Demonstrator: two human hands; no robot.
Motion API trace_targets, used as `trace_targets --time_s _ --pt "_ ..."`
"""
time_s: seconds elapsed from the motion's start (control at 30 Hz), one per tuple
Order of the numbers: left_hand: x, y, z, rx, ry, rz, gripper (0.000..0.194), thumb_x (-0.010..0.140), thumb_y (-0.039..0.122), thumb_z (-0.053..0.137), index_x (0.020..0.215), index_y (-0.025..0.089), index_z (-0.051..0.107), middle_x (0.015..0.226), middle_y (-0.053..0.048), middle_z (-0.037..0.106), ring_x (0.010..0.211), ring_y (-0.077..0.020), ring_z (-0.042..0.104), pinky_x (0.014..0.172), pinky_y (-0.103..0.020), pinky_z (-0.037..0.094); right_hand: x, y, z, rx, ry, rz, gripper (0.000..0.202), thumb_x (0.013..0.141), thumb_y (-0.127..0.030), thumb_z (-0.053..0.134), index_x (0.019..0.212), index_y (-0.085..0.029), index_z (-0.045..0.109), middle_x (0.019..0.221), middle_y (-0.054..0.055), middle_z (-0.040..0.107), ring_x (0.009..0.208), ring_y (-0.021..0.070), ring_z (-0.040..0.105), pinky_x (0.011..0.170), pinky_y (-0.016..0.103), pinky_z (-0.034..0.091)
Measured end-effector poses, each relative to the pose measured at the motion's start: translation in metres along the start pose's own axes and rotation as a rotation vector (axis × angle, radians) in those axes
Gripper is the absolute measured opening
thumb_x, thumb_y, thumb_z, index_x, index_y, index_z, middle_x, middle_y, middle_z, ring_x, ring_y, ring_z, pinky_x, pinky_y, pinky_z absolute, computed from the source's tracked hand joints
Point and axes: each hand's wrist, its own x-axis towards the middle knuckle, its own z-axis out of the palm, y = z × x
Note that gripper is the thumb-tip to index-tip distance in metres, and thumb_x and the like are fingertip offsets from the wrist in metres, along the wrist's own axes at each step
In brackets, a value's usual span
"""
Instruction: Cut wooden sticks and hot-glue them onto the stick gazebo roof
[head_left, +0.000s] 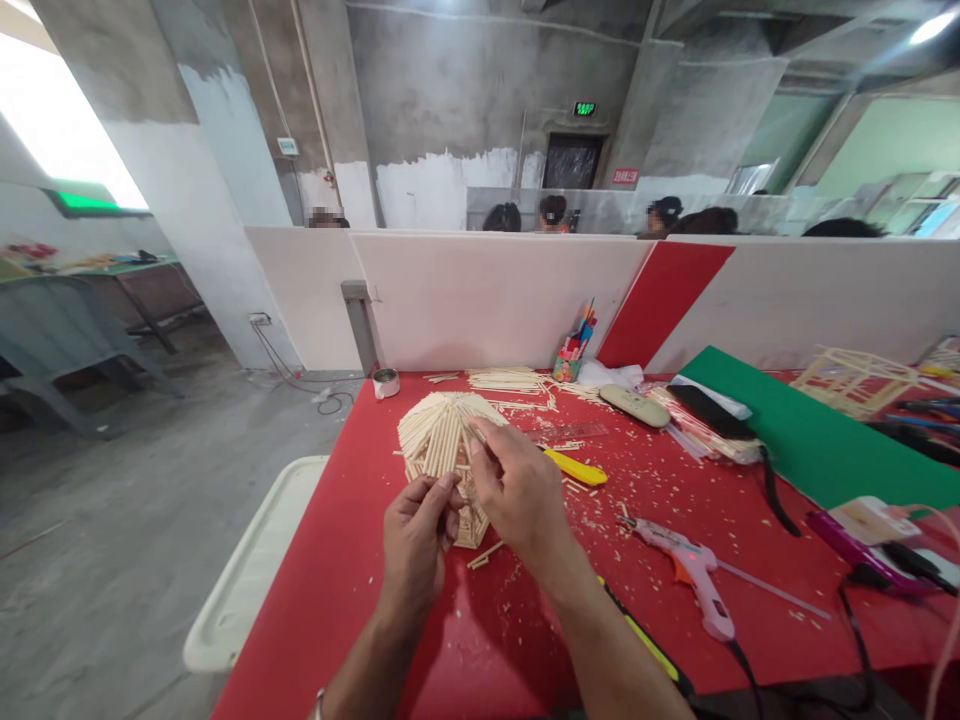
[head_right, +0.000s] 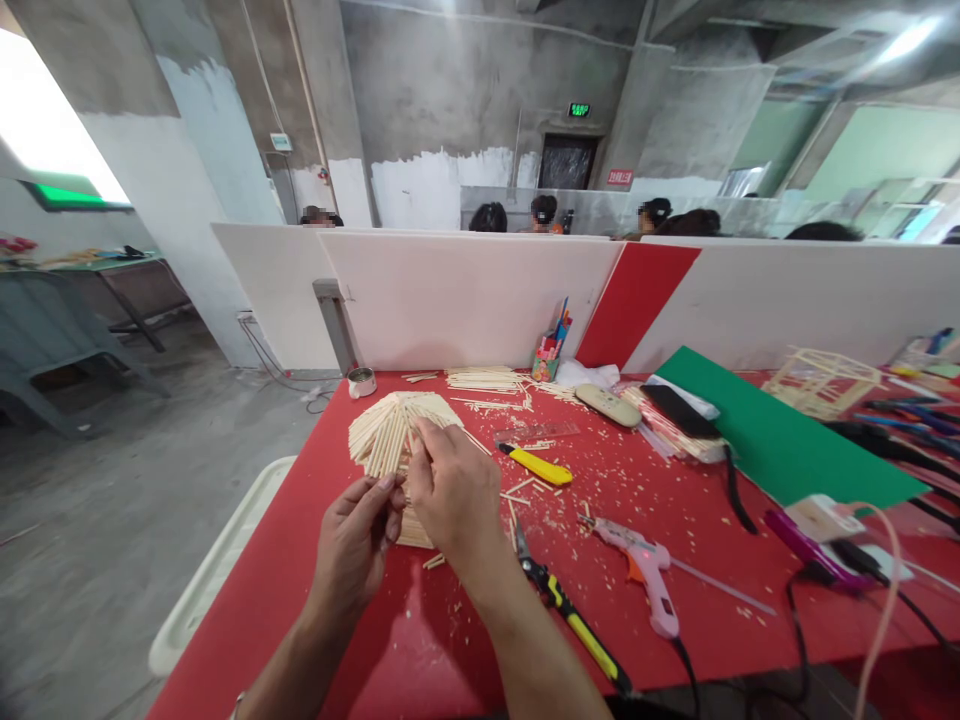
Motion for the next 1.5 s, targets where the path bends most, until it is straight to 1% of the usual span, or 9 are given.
trace_targets --time_s 0.07,0.17,0.33,0.57,0.9,1.03,1.17,1.4,1.5 --pt "0.000 0.000 0.001 0.009 0.007 -0.002 0.024 0.061 0.032 0.077 0.062 0.013 0.062 0.052 0.002 0.059 0.035 -0.0034 0.041 0.035 -0.016 0.027 -0.004 0.002 -0.001 -0.042 0.040 0.011 0.029 0.090 -0.026 0.043 0.111 -0.021 0.063 0.095 0.006 0.068 0.083 0.0162 0.061 0.074 0.025 0.043" --pt "0.000 0.000 0.002 0.010 0.016 -0.013 0.024 0.060 0.032 0.078 0.063 0.013 0.063 0.052 0.002 0.059 0.035 -0.0036 0.041 0.035 -0.016 0.027 -0.008 0.005 -0.005 -0.087 0.083 0.044 0.024 0.090 -0.029 0.045 0.090 -0.020 0.067 0.081 0.004 0.066 0.071 0.0143 0.058 0.067 0.024 0.040" --pt "-0.002 0.000 0.002 0.001 0.007 -0.024 0.022 0.063 0.031 0.075 0.069 0.012 0.066 0.052 0.001 0.060 0.036 -0.0040 0.043 0.037 -0.016 0.029 -0.015 0.013 -0.009 -0.134 0.044 0.116 0.032 0.089 -0.039 0.048 0.064 -0.020 0.059 0.064 0.000 0.059 0.061 0.0132 0.053 0.060 0.025 0.033" --pt "-0.007 -0.003 -0.004 0.007 -0.021 -0.033 0.018 0.065 0.026 0.071 0.074 0.011 0.068 0.055 0.001 0.060 0.037 -0.0044 0.044 0.038 -0.016 0.029 -0.027 0.021 -0.011 0.012 0.009 0.185 0.018 0.087 -0.031 0.050 0.080 -0.021 0.063 0.074 0.000 0.064 0.067 0.0135 0.057 0.063 0.023 0.037" --pt "-0.019 -0.001 -0.003 0.114 0.013 -0.034 0.021 0.064 0.029 0.071 0.076 0.012 0.068 0.054 0.002 0.059 0.036 -0.0042 0.042 0.034 -0.016 0.024 -0.041 0.026 -0.017 0.078 -0.041 0.171 0.025 0.089 -0.033 0.045 0.083 -0.021 0.066 0.078 0.002 0.067 0.072 0.0140 0.060 0.066 0.023 0.040" --pt "-0.026 -0.007 0.000 0.211 0.017 -0.051 0.026 0.063 0.037 0.074 0.064 0.013 0.065 0.045 0.004 0.054 0.032 -0.0031 0.036 0.032 -0.015 0.021 -0.048 0.028 -0.021 0.033 -0.051 0.154 0.026 0.089 -0.036 0.047 0.074 -0.021 0.063 0.069 0.000 0.064 0.063 0.0127 0.056 0.060 0.024 0.036" --pt "-0.035 -0.016 0.001 0.281 0.010 -0.096 0.034 0.061 0.042 0.076 0.052 0.014 0.059 0.039 0.004 0.049 0.033 -0.0037 0.037 0.034 -0.015 0.025 -0.059 0.029 -0.025 0.012 -0.105 0.176 0.031 0.088 -0.039 0.049 0.064 -0.021 0.057 0.062 -0.002 0.060 0.057 0.0117 0.052 0.056 0.024 0.032" --pt "-0.040 -0.023 -0.005 0.344 0.040 0.052 0.027 0.063 0.038 0.077 0.069 0.014 0.067 0.045 0.006 0.047 0.040 -0.0051 0.037 0.039 -0.017 0.027 -0.073 0.030 -0.032 0.104 -0.151 0.130 0.023 0.091 -0.032 0.046 0.080 -0.022 0.064 0.076 0.001 0.066 0.074 0.0134 0.060 0.068 0.022 0.038" --pt "-0.041 -0.026 -0.009 0.415 0.013 0.056 0.028 0.063 0.039 0.076 0.064 0.013 0.067 0.046 0.004 0.050 0.042 -0.0067 0.040 0.042 -0.018 0.031 -0.080 0.031 -0.033 0.046 -0.187 0.167 0.018 0.089 -0.028 0.049 0.082 -0.023 0.065 0.078 0.000 0.067 0.073 0.0139 0.061 0.065 0.023 0.038"
